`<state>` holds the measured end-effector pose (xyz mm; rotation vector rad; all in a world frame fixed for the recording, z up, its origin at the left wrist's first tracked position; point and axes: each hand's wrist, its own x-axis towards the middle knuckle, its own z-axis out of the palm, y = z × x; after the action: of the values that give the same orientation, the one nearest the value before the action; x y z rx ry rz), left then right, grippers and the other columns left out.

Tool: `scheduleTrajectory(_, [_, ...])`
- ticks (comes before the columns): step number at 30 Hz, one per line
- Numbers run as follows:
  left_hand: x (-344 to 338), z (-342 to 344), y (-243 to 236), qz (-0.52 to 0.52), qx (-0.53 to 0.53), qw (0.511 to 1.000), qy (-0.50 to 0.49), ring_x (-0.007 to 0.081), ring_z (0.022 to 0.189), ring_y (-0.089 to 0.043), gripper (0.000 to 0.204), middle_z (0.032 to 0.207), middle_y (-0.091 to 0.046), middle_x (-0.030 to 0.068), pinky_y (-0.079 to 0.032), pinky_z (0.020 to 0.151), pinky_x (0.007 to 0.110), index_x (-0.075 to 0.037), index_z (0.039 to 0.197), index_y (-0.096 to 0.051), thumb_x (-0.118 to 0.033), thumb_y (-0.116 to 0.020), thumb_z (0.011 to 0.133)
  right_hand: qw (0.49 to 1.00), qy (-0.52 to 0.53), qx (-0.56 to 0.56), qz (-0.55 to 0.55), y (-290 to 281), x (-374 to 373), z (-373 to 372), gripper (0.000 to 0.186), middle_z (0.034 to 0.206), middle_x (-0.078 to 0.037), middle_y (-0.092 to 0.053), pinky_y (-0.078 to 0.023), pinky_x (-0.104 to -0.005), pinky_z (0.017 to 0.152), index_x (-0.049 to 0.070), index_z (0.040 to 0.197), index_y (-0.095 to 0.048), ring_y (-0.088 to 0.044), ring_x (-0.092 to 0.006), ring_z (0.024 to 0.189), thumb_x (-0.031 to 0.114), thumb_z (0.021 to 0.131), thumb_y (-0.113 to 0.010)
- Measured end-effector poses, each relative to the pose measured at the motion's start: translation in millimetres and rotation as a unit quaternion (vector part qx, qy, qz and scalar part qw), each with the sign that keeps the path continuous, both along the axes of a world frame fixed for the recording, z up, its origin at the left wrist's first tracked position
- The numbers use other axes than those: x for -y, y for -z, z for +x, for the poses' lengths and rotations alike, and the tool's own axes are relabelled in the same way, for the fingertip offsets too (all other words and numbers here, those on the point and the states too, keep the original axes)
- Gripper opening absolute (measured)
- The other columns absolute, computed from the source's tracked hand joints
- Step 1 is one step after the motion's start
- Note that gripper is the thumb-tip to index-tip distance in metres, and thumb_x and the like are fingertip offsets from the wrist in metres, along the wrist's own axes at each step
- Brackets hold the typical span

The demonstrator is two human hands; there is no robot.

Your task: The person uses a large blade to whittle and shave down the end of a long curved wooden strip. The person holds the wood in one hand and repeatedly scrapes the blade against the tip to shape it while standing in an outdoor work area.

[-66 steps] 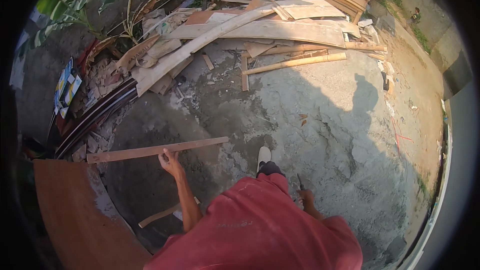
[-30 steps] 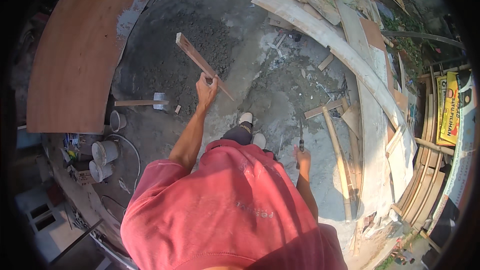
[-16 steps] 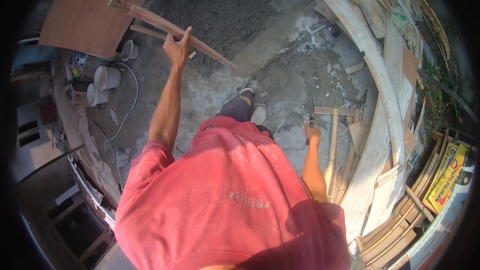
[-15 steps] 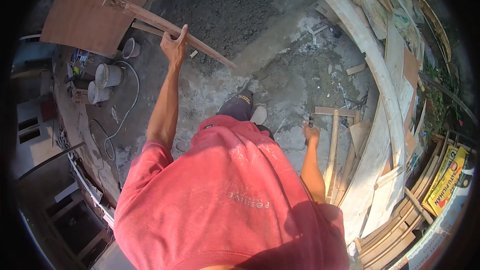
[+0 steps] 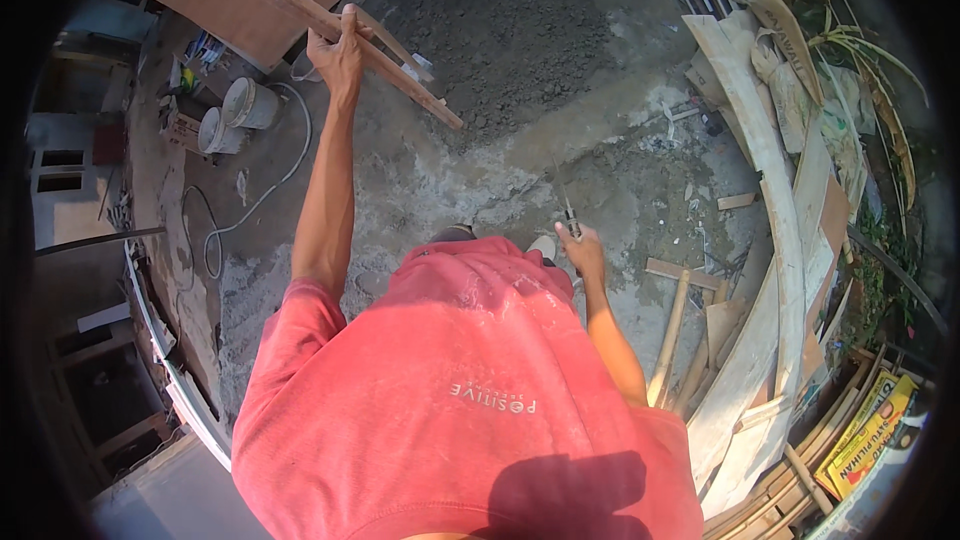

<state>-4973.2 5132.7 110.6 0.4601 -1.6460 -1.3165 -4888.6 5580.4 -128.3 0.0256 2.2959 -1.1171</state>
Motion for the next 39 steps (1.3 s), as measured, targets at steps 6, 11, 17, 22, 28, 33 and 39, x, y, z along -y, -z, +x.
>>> scheduleTrajectory(6, [51.1,38.8,-19.3,-0.003,-0.022,1.000,0.012,0.0158,0.064,-0.067,0.035,0.074,-0.065,0.0072,-0.055,0.060,0.029,0.000,0.097,-0.056,-0.030,-0.073,0.093,0.994,-0.074,-0.054,-0.064,-46.7,90.5,-18.4,0.051,0.062,-0.007,-0.063,-0.046,-0.0367,0.060,0.002,0.073,-0.064,-0.059,-0.0189,0.060,0.051,0.088,-0.069])
scheduleTrajectory(11, [86.1,71.2,-49.4,-0.002,-0.047,0.999,-0.014,0.0169,0.060,-0.067,0.036,0.072,-0.064,0.0075,-0.055,0.056,0.029,0.000,0.096,-0.054,-0.031,-0.073,0.094,0.987,-0.084,-0.091,-0.106,-65.6,147.3,-15.6,0.047,0.061,-0.007,-0.061,-0.046,-0.0364,0.060,0.002,0.073,-0.063,-0.058,-0.0190,0.059,0.047,0.086,-0.072])
scheduleTrajectory(17, [116.8,100.4,-98.7,0.018,-0.144,0.989,0.002,0.0148,0.049,-0.058,0.032,0.064,-0.056,0.0055,-0.052,0.044,0.032,-0.002,0.097,-0.047,-0.026,-0.069,0.096,0.969,-0.123,-0.136,-0.168,-75.0,211.5,-37.1,0.045,0.084,-0.007,-0.070,-0.050,-0.0343,0.069,0.003,0.092,-0.068,-0.063,-0.0170,0.073,0.045,0.080,-0.081])
scheduleTrajectory(22, [109.8,118.4,-129.9,0.029,-0.169,0.985,0.019,0.0144,0.049,-0.056,0.035,0.064,-0.052,0.0054,-0.050,0.043,0.031,-0.003,0.097,-0.046,-0.033,-0.063,0.099,0.942,-0.214,-0.097,-0.239,-66.2,232.5,-54.6,0.050,0.097,-0.010,-0.071,-0.053,-0.0303,0.073,0.002,0.098,-0.063,-0.065,-0.0154,0.075,0.038,0.075,-0.088])
scheduleTrajectory(28, [76.3,133.3,-137.7,0.069,-0.131,0.983,-0.105,0.0094,0.042,-0.046,0.027,0.060,-0.045,-0.0027,-0.041,0.034,0.026,-0.012,0.093,-0.046,-0.029,-0.067,0.097,0.923,-0.257,0.044,-0.283,-83.5,206.3,-43.6,0.049,0.091,-0.009,-0.071,-0.048,-0.0273,0.057,0.008,0.089,-0.051,-0.058,-0.0103,0.063,0.038,0.075,-0.088])
scheduleTrajectory(33, [50.2,136.1,-137.7,0.063,-0.103,0.981,-0.151,0.0111,0.041,-0.045,0.022,0.058,-0.044,-0.0007,-0.040,0.034,0.027,-0.008,0.098,-0.043,-0.022,-0.061,0.100,0.913,-0.328,0.016,-0.241,-80.2,200.7,-49.2,0.047,0.076,-0.004,-0.063,-0.046,-0.0307,0.058,0.006,0.088,-0.056,-0.054,-0.0119,0.064,0.037,0.074,-0.088])
scheduleTrajectory(39, [-0.1,120.2,-147.7,0.017,-0.058,0.987,-0.146,0.0099,0.039,-0.042,0.019,0.057,-0.044,-0.0010,-0.039,0.034,0.027,-0.008,0.098,-0.045,-0.020,-0.058,0.101,0.885,-0.412,-0.050,-0.210,-85.0,189.4,-41.2,0.046,0.074,-0.007,-0.061,-0.048,-0.0341,0.064,0.001,0.091,-0.061,-0.055,-0.0174,0.066,0.036,0.075,-0.087])
